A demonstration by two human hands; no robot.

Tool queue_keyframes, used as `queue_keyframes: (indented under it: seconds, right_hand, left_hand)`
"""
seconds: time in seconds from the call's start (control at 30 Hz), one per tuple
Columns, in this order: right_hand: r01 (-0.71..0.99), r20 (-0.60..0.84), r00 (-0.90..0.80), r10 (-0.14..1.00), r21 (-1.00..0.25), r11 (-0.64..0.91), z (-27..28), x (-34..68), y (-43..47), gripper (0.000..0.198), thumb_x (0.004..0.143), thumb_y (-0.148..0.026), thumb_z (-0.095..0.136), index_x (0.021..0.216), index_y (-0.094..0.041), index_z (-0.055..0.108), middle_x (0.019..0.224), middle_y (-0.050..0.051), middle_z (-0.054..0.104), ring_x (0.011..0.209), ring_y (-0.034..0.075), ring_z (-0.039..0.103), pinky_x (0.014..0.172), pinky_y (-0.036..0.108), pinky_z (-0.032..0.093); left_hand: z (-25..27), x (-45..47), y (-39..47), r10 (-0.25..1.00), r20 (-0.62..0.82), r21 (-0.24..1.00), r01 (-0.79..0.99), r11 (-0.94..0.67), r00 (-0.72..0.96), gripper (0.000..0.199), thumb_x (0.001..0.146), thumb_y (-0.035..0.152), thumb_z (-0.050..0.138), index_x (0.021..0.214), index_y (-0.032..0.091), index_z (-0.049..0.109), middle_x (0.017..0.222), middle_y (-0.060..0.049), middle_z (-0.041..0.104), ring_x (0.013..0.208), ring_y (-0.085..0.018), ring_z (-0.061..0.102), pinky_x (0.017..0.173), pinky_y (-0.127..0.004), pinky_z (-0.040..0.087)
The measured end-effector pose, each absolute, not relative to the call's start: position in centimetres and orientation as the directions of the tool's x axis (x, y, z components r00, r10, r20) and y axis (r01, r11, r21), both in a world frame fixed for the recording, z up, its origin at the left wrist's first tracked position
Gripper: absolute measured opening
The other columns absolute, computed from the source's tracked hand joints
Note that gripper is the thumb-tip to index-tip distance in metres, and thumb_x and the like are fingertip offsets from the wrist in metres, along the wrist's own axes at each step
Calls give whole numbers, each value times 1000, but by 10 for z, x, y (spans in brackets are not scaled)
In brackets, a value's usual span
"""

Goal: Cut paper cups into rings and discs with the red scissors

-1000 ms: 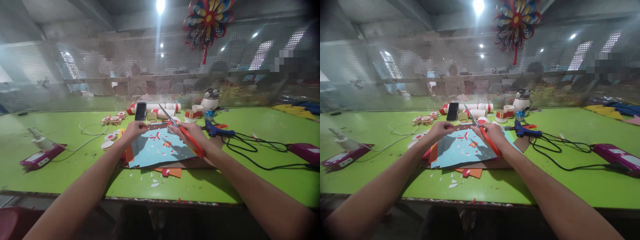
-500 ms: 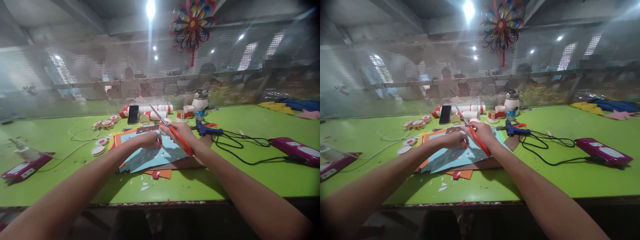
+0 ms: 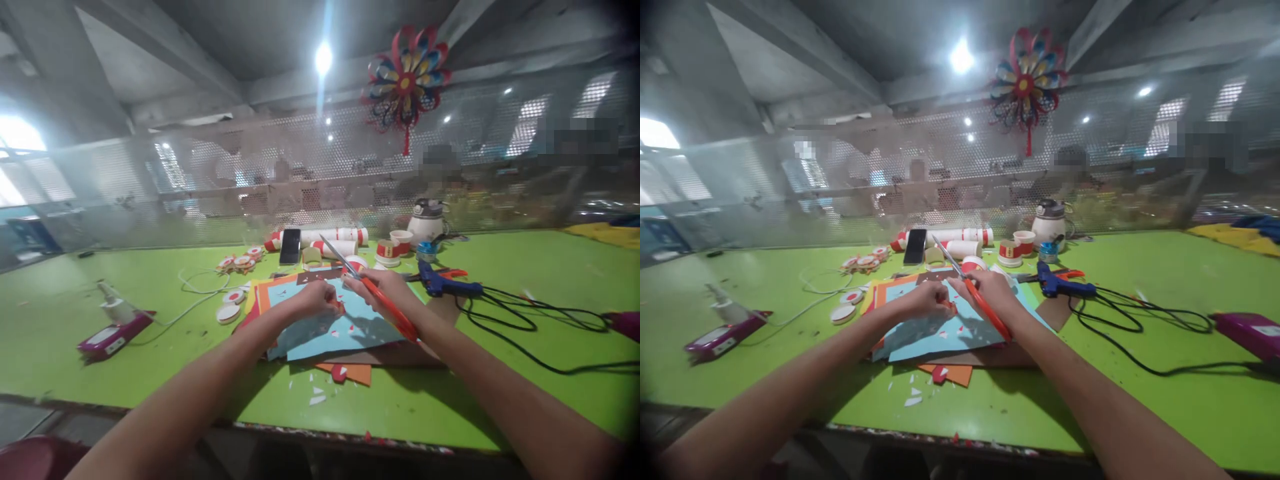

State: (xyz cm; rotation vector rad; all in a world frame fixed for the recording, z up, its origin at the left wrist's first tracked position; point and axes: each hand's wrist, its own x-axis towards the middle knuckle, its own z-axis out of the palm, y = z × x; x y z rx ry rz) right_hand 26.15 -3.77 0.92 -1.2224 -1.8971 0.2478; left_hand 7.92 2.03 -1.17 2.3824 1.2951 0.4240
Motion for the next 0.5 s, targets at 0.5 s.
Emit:
queue_keyframes:
  seconds: [0.5]
  right_hand:
    - [649,529,-201,825,-559,516,-7,262,-29,40,83,-54,54,70,-18,65,48,-2,48,44,14,48,43,25,35]
  left_hand:
    - [34,-66,122,991,118,700,702,-128,62,24,75,30,71,87,10,63,76,-6,66,64,-14,60,58,-27,48]
